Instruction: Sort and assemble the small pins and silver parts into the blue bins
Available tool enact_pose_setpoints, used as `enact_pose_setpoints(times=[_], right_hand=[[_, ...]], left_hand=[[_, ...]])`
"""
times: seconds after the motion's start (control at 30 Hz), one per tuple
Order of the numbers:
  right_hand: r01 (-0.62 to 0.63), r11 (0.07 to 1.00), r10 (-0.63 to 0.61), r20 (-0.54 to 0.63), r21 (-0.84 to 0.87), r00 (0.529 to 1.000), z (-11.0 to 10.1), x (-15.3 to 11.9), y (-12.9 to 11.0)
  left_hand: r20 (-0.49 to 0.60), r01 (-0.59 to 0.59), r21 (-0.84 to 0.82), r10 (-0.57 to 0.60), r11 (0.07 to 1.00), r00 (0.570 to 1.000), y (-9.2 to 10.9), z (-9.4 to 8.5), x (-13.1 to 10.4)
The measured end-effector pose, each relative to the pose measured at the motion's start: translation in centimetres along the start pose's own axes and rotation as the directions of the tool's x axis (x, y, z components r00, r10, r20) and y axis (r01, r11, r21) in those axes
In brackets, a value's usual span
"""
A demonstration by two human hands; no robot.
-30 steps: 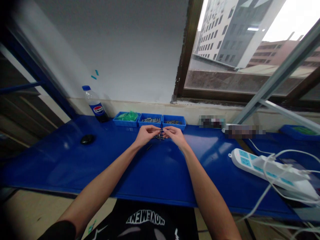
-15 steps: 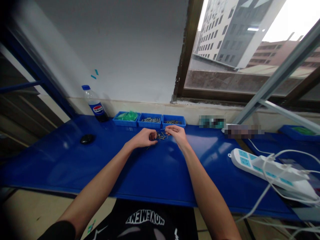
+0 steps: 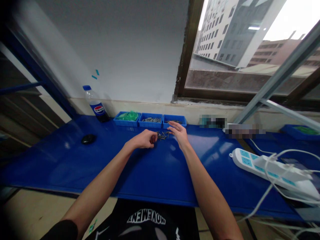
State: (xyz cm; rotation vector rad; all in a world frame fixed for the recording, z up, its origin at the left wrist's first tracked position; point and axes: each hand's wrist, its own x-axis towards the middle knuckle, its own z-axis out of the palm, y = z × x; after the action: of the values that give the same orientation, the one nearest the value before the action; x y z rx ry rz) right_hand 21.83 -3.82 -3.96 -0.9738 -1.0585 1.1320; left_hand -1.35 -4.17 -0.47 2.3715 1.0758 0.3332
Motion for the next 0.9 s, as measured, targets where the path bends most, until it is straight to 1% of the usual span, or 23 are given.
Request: enact_pose_setpoints(times=[0.17,0.27,0.33,0.37,0.43,0.5,0.57,0.63,0.7,0.8,0.9], right_hand=[[-0.027,1.000,0.027,-0.006,-0.010,1.000,0.1,-0.1,-0.2],[-0.036,0.999,0.036,0.001,-0.020,0.999,0.1,-0.1,-0.2],[-0.039,0.999,0.039,0.024,-0.037,0.999,0.1,-0.1,-0.1],[-0.038,0.998,0.040,0.040,-0.056,0.998,0.1,-0.1,-0.1],[-0.036,0.993,0.045,0.084,-0.109,0.995,0.3,-0.2,0.0],[-0.043,0.986,0.065,0.138,-0.161,0.988,0.6,-0.4,-0.1],[-0.075,0.981,0.110,0.194,-0.180,0.975,0.9,-0.7,-0.1],[-0.115,0.980,0.152,0.248,-0.160,0.957,1.1,-1.0,-0.2],[-0.133,0.984,0.162,0.284,-0.118,0.945,1.1,-1.3,-0.2],[-0.138,0.988,0.153,0.299,-0.071,0.942,1.1,-1.5,-0.4],[-0.180,0.982,0.190,0.318,-0.061,0.929,1.1,-1.7,-0.6]], left_hand=[[-0.040,0.011,-0.109,-0.016,0.994,0.999,-0.5,0.5,0.3],[-0.095,-0.030,-0.231,0.009,0.973,0.995,-0.5,0.9,0.6],[-0.158,-0.078,-0.347,0.023,0.934,0.987,-0.3,1.1,0.9],[-0.197,-0.101,-0.414,0.020,0.905,0.980,-0.2,1.3,1.1],[-0.272,-0.134,-0.550,-0.025,0.824,0.962,0.1,1.5,1.4],[-0.323,-0.144,-0.669,-0.110,0.729,0.940,0.3,1.8,1.7],[-0.348,-0.143,-0.751,-0.202,0.644,0.915,0.3,2.0,1.9],[-0.360,-0.147,-0.799,-0.268,0.583,0.894,0.1,2.2,2.0],[-0.356,-0.152,-0.835,-0.307,0.529,0.883,-0.1,2.4,2.1],[-0.333,-0.164,-0.885,-0.346,0.435,0.877,-0.3,2.6,2.2],[-0.314,-0.178,-0.917,-0.371,0.358,0.874,-0.5,2.8,2.4]])
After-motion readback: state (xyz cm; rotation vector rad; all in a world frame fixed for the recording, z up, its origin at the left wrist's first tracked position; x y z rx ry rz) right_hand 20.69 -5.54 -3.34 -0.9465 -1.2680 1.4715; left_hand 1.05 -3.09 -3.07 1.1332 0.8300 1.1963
